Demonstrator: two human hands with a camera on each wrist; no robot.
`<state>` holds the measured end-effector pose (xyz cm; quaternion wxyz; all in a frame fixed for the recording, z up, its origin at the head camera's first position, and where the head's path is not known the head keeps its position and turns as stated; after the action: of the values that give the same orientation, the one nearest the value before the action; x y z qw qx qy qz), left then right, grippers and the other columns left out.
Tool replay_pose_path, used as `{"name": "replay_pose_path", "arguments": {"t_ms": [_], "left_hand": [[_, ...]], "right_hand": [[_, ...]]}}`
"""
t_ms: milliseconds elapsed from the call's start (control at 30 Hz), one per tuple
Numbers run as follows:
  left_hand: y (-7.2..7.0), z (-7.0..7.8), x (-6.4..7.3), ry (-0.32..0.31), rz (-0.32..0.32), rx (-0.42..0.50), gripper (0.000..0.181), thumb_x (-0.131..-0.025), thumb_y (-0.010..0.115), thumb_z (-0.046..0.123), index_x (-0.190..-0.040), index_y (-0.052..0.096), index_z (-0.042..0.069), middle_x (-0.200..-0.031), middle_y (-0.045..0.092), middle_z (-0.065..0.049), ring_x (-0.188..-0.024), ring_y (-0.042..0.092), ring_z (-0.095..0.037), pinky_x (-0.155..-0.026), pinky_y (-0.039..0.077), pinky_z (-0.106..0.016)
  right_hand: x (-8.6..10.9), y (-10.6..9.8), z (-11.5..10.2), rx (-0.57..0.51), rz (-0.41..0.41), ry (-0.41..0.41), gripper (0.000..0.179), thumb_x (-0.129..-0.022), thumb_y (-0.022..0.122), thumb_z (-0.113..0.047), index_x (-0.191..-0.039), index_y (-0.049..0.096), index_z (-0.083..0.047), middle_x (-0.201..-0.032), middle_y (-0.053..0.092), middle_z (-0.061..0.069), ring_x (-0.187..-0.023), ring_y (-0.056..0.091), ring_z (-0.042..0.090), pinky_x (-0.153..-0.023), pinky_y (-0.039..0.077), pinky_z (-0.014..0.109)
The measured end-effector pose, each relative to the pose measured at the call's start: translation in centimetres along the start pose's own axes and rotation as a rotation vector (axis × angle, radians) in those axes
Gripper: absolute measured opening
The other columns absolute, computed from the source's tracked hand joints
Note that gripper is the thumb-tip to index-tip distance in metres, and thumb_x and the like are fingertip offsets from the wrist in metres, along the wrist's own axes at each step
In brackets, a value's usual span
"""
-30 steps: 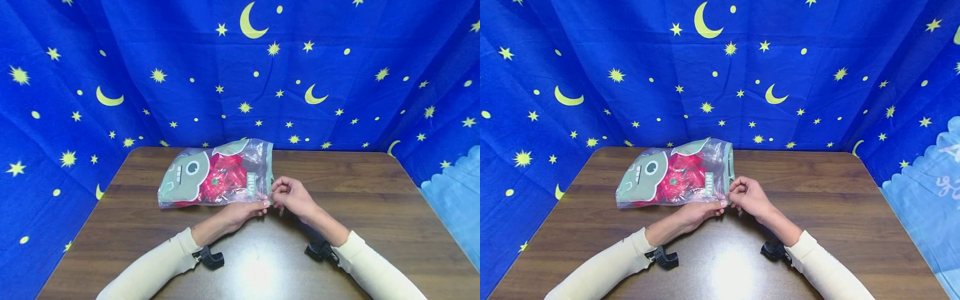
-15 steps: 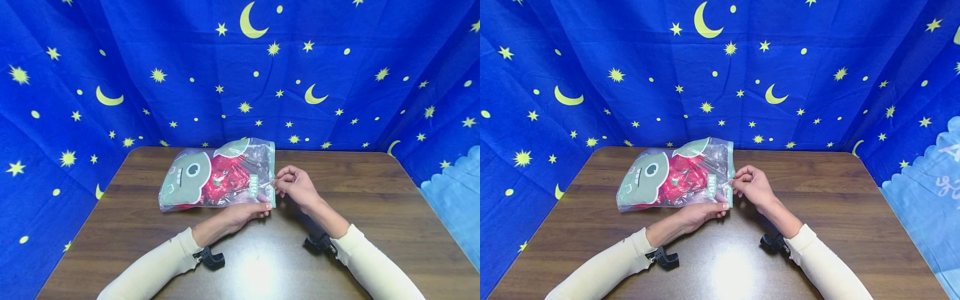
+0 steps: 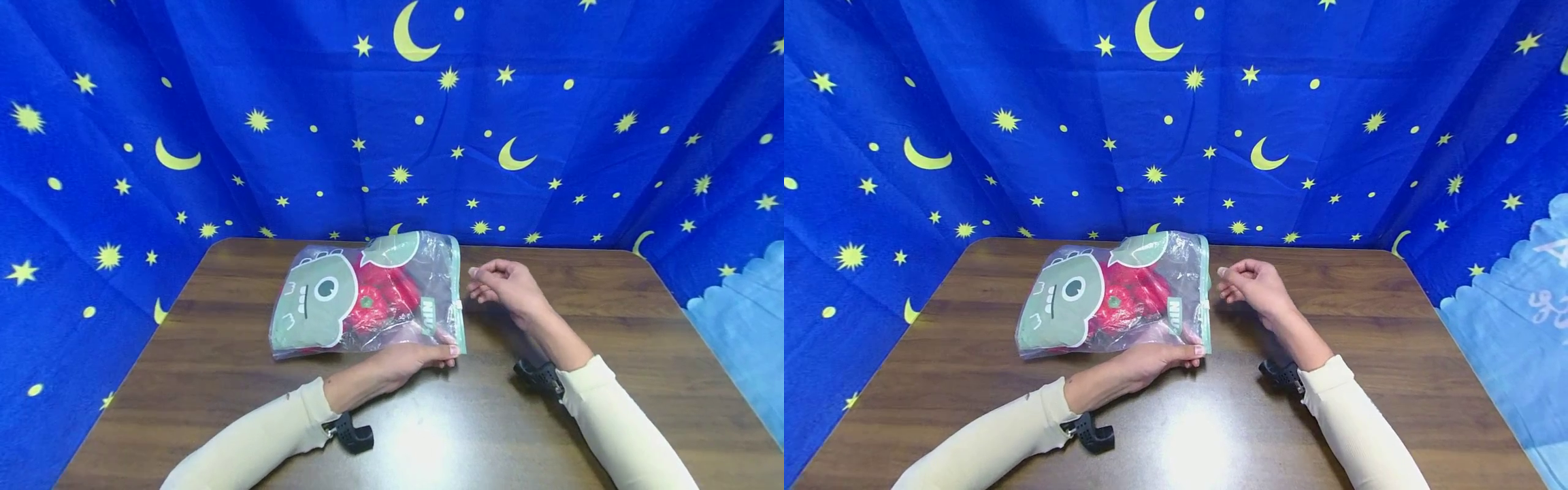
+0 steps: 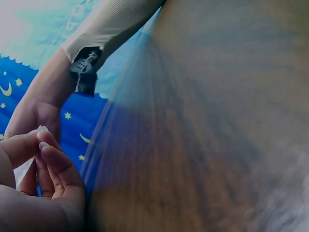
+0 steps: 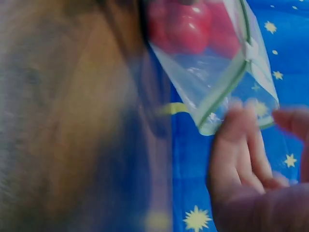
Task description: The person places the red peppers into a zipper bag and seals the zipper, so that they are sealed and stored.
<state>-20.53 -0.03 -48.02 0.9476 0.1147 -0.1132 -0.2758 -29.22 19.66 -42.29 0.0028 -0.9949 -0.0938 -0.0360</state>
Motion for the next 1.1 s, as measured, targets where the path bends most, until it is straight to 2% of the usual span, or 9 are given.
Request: {"name": "replay_pose_path", "arguments": {"t_ms": [100, 167, 300, 433, 600, 733, 867, 967, 1100], "left_hand": [[0.0, 0.1, 0.0, -0.013, 0.022, -0.009, 0.010, -0.096, 0.071, 0.002, -0.097, 0.067, 0.012, -0.080, 0.072, 0.004, -0.076, 0.067, -0.008, -0.075, 0.054, -0.023], [0.0, 0.1, -0.1, -0.021, 0.022, -0.014, 0.010, -0.096, 0.071, 0.002, -0.097, 0.067, 0.012, -0.080, 0.072, 0.004, -0.076, 0.067, -0.009, -0.075, 0.055, -0.024], [0.0, 0.2, -0.1, -0.020, 0.012, -0.017, 0.009, -0.095, 0.071, 0.003, -0.098, 0.067, 0.011, -0.081, 0.072, 0.003, -0.077, 0.067, -0.009, -0.076, 0.055, -0.024], [0.0, 0.1, 0.0, -0.019, 0.005, -0.021, 0.010, -0.095, 0.072, 0.003, -0.098, 0.067, 0.010, -0.082, 0.072, 0.002, -0.077, 0.067, -0.010, -0.076, 0.056, -0.024], [0.0, 0.0, 0.2, -0.051, 0.013, -0.045, 0.008, -0.095, 0.072, 0.004, -0.095, 0.068, 0.011, -0.080, 0.072, 0.002, -0.076, 0.066, -0.010, -0.074, 0.055, -0.024], [0.2, 0.1, 0.3, -0.074, 0.027, -0.069, 0.003, -0.094, 0.074, 0.004, -0.094, 0.071, 0.006, -0.077, 0.072, 0.003, -0.073, 0.067, -0.009, -0.072, 0.054, -0.023], [0.7, 0.0, 0.2, -0.072, 0.026, -0.058, 0.006, -0.093, 0.076, 0.001, -0.098, 0.074, -0.003, -0.074, 0.073, 0.004, -0.070, 0.068, -0.007, -0.068, 0.054, -0.022], [1.2, -0.3, 0.0, -0.071, 0.023, -0.048, 0.006, -0.092, 0.076, -0.001, -0.097, 0.074, -0.004, -0.073, 0.073, 0.003, -0.068, 0.069, -0.008, -0.066, 0.054, -0.022], [1.9, -0.4, -0.2, -0.077, 0.042, -0.045, 0.006, -0.092, 0.076, -0.001, -0.097, 0.075, -0.003, -0.074, 0.074, 0.002, -0.067, 0.069, -0.008, -0.065, 0.054, -0.022]], "right_hand": [[0.5, 0.9, 0.7, 0.104, -0.203, 0.106, 0.022, -0.105, 0.066, -0.018, -0.100, 0.067, 0.004, -0.079, 0.071, 0.006, -0.070, 0.069, 0.015, -0.064, 0.059, 0.025], [0.9, 1.5, 1.0, 0.159, -0.313, 0.123, 0.024, -0.105, 0.066, -0.019, -0.095, 0.068, 0.002, -0.074, 0.064, 0.004, -0.069, 0.066, 0.015, -0.063, 0.056, 0.025], [1.4, 2.0, 1.1, 0.204, -0.394, 0.108, 0.019, -0.100, 0.068, -0.014, -0.087, 0.069, -0.001, -0.065, 0.057, 0.002, -0.065, 0.063, 0.016, -0.059, 0.052, 0.024], [1.5, 1.9, 0.9, 0.233, -0.385, 0.101, 0.016, -0.099, 0.070, -0.013, -0.088, 0.072, 0.000, -0.068, 0.064, 0.005, -0.062, 0.061, 0.014, -0.057, 0.050, 0.024], [1.2, 1.6, 0.6, 0.307, -0.363, 0.057, 0.019, -0.100, 0.071, -0.014, -0.088, 0.073, 0.000, -0.072, 0.067, 0.007, -0.062, 0.060, 0.013, -0.056, 0.050, 0.026], [0.3, 0.9, 0.6, 0.263, -0.311, 0.053, 0.020, -0.102, 0.069, -0.014, -0.090, 0.073, 0.001, -0.072, 0.066, 0.005, -0.063, 0.060, 0.012, -0.057, 0.049, 0.025], [-1.1, -0.3, 0.9, 0.189, -0.199, 0.067, 0.021, -0.104, 0.067, -0.014, -0.092, 0.072, 0.003, -0.073, 0.066, 0.003, -0.064, 0.060, 0.010, -0.058, 0.050, 0.022], [-2.1, -1.2, 1.2, 0.149, -0.093, 0.061, 0.020, -0.104, 0.067, -0.014, -0.096, 0.072, 0.004, -0.073, 0.066, 0.001, -0.064, 0.061, 0.009, -0.058, 0.052, 0.020], [-3.3, -2.0, 1.3, 0.157, 0.020, 0.004, 0.024, -0.104, 0.068, -0.016, -0.102, 0.070, 0.008, -0.071, 0.066, 0.001, -0.062, 0.060, 0.008, -0.058, 0.053, 0.021]]}}
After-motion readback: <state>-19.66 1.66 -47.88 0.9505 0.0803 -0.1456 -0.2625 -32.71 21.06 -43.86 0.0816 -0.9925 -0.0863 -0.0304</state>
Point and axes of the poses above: each hand's wrist, its own x-axis away from the middle knuckle, its own y-axis out of the palm, z = x × y, the point moved 4 cm from there along -x, towards the middle knuckle
